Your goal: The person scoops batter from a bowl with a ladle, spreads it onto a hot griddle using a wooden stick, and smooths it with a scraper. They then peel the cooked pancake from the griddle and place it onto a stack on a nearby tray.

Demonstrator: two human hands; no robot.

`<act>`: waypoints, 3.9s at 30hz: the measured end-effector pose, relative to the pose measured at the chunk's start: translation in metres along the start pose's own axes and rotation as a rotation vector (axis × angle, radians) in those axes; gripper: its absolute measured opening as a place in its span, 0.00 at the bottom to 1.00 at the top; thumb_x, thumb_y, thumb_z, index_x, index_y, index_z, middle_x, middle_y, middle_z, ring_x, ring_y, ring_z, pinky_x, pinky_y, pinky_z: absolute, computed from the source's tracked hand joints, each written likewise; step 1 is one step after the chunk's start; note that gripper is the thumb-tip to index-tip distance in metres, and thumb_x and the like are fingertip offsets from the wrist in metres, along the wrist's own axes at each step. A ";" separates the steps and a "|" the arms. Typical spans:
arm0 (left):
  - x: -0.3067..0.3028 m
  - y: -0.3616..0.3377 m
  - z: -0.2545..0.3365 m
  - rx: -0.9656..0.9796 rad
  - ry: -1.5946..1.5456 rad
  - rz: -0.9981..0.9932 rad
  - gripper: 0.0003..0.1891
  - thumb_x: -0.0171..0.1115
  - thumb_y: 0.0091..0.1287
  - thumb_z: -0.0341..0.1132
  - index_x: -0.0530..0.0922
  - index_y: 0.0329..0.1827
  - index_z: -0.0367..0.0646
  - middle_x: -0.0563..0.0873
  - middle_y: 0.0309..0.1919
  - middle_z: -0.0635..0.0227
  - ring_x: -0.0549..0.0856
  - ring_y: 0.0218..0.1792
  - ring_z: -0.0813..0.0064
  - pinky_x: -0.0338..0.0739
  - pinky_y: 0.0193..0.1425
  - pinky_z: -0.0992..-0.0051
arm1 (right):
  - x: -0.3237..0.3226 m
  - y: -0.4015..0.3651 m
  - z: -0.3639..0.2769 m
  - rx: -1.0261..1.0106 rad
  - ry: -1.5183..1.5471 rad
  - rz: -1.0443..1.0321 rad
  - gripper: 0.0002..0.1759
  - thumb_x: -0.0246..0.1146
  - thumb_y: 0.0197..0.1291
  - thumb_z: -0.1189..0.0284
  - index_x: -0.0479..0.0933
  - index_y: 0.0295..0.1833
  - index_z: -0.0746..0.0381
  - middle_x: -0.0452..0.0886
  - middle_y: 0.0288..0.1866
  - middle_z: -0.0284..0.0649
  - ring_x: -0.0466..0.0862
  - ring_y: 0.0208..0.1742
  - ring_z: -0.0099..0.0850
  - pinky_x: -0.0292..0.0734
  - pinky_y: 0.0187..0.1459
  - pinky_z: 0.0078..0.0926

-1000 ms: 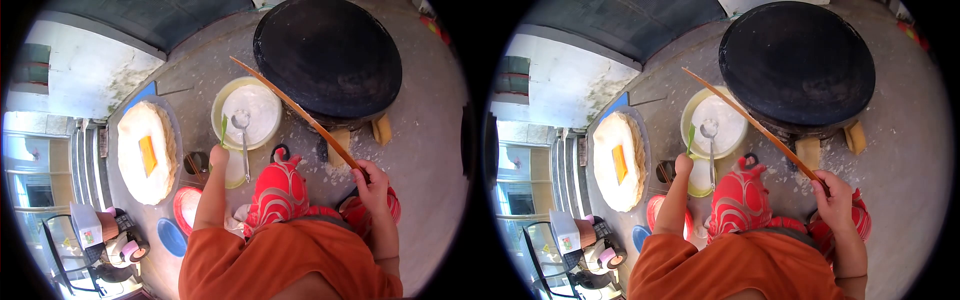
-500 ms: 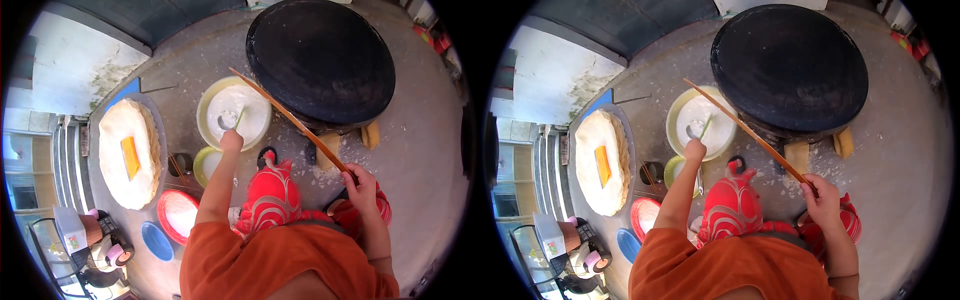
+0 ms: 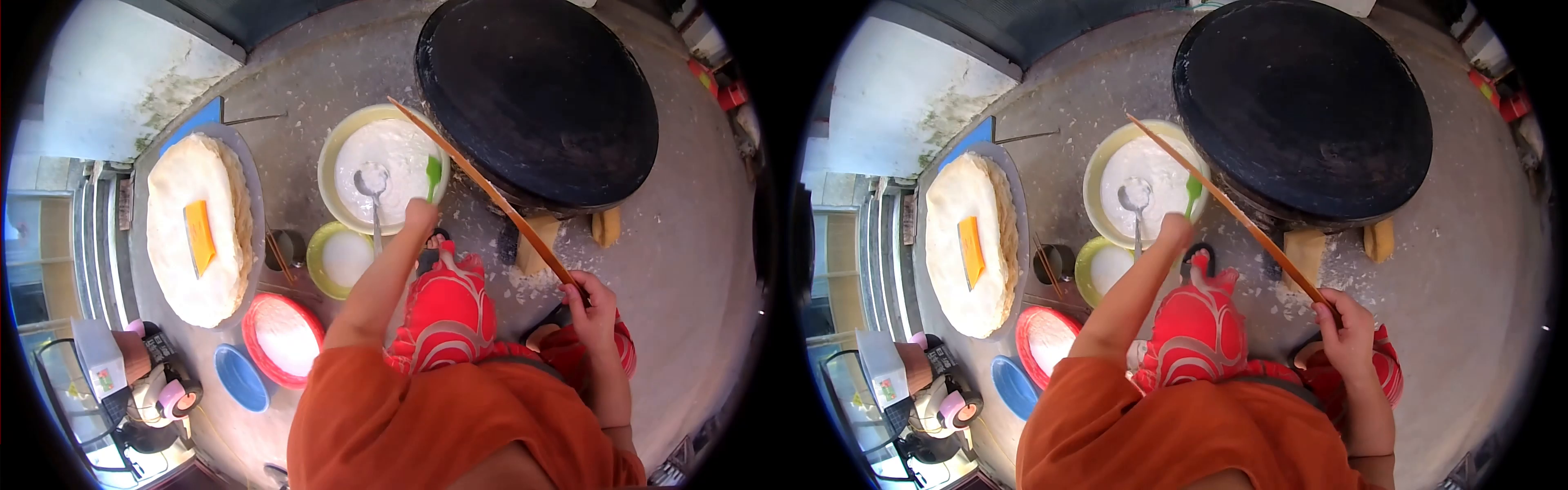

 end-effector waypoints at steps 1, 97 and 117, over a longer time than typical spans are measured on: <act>0.032 -0.005 -0.032 -0.128 -0.223 0.026 0.10 0.54 0.50 0.32 0.80 0.28 0.36 0.81 0.25 0.50 0.82 0.28 0.59 0.75 0.34 0.66 | 0.000 0.000 0.000 -0.002 -0.004 0.006 0.08 0.57 0.55 0.80 0.73 0.42 0.67 0.77 0.24 0.37 0.77 0.24 0.21 0.71 0.27 0.16; 0.020 -0.133 -0.109 -0.710 -1.759 0.080 0.12 0.43 0.66 0.34 0.72 0.37 0.34 0.75 0.19 0.66 0.71 0.15 0.80 0.66 0.16 0.81 | 0.012 -0.006 0.011 -0.085 -0.095 0.011 0.08 0.59 0.54 0.76 0.75 0.40 0.64 0.77 0.25 0.44 0.78 0.24 0.34 0.71 0.28 0.23; -0.059 -0.169 -0.114 -0.479 -0.475 0.125 0.13 0.46 0.60 0.34 0.77 0.38 0.37 0.80 0.36 0.44 0.79 0.42 0.49 0.73 0.47 0.58 | 0.000 -0.016 0.012 -0.040 -0.144 0.006 0.07 0.59 0.53 0.76 0.76 0.39 0.63 0.77 0.24 0.44 0.78 0.22 0.33 0.70 0.26 0.23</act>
Point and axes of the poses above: each hand's wrist, its own y-axis towards the middle knuckle, its own x-axis out of the palm, z = x × y, the point moved 9 cm from there along y, towards the middle knuckle
